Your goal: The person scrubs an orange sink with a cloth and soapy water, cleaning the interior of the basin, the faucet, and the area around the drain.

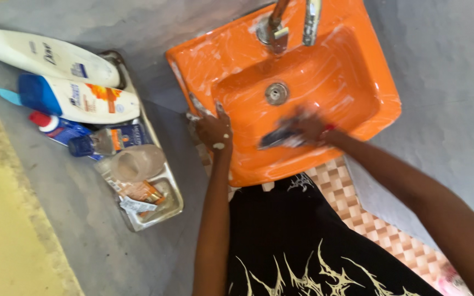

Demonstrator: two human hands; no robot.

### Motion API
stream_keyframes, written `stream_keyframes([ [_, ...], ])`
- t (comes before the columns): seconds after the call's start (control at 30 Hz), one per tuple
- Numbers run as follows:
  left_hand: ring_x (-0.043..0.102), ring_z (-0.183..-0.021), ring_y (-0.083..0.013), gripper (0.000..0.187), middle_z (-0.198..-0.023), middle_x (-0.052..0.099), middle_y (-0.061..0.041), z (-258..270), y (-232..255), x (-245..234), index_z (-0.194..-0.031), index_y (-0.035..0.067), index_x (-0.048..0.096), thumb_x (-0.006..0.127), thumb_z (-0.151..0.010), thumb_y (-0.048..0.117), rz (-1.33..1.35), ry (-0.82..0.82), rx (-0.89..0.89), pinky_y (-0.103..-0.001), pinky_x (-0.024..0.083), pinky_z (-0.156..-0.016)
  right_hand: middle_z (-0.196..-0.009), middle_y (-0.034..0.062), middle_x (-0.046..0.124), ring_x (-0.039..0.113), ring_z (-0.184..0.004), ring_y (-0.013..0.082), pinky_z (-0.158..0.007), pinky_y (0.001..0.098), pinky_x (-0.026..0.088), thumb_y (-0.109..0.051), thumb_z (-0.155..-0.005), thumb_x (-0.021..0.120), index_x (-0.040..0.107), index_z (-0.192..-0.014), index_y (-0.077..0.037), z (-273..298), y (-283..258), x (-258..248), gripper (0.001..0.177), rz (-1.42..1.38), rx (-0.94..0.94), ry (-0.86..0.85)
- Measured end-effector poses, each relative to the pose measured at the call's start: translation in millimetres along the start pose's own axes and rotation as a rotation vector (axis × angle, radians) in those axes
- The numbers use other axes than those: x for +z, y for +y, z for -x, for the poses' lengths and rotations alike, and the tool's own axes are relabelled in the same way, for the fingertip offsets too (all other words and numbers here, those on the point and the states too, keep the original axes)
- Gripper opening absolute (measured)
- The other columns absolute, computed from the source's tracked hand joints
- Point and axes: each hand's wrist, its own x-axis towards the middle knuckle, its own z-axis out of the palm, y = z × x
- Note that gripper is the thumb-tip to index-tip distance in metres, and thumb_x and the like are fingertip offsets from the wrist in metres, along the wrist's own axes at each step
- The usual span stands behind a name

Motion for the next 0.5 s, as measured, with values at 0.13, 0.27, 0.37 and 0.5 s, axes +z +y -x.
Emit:
stream_keyframes([
  [0.13,0.065,-0.099,-0.0482,0.070,-0.135,0.053,-0.036,-3,3,-6,-0.160,0.016,0.028,0.055,-0.103,0.047,0.013,-0.004,-0.055,-0.054,0.054,-0.086,-0.171,0.0157,0.028,0.025,-0.160,0.0441,-0.122,0.0685,0.021,-0.061,-0.083,0.067,0.032,-0.167,-0.013,17,85,-4,0.102,0.679,0.651,0.071],
  [0.27,0.065,-0.104,-0.0502,0.065,-0.145,0.048,-0.036,-5,-5,10,-0.158,0.018,0.032,0.054,-0.104,0.044,0.071,0.071,-0.059,-0.054,0.053,-0.088,-0.171,0.0217,0.016,0.024,-0.152,0.0506,-0.117,0.0698,0.019,-0.064,-0.090,0.060,0.025,-0.166,-0.015,-29,42,62,0.096,0.434,0.835,0.127],
  [0.37,0.064,-0.112,-0.0495,0.056,-0.140,0.056,-0.031,-11,-16,29,-0.154,0.015,0.042,0.053,-0.105,0.041,0.159,0.205,-0.072,-0.055,0.052,-0.093,-0.167,0.0200,0.022,0.028,-0.149,0.0488,-0.116,0.0682,0.023,-0.061,-0.088,0.061,0.033,-0.160,-0.018,-128,-72,88,0.087,-0.122,0.629,0.200],
  [0.5,0.062,-0.117,-0.0471,0.056,-0.138,0.059,-0.027,-9,-20,35,-0.150,0.012,0.046,0.057,-0.104,0.041,0.227,0.211,-0.079,-0.054,0.051,-0.096,-0.162,0.0178,0.030,0.034,-0.146,0.0464,-0.114,0.0660,0.028,-0.056,-0.086,0.063,0.043,-0.152,-0.022,-169,-180,54,0.076,-0.781,0.243,0.138],
])
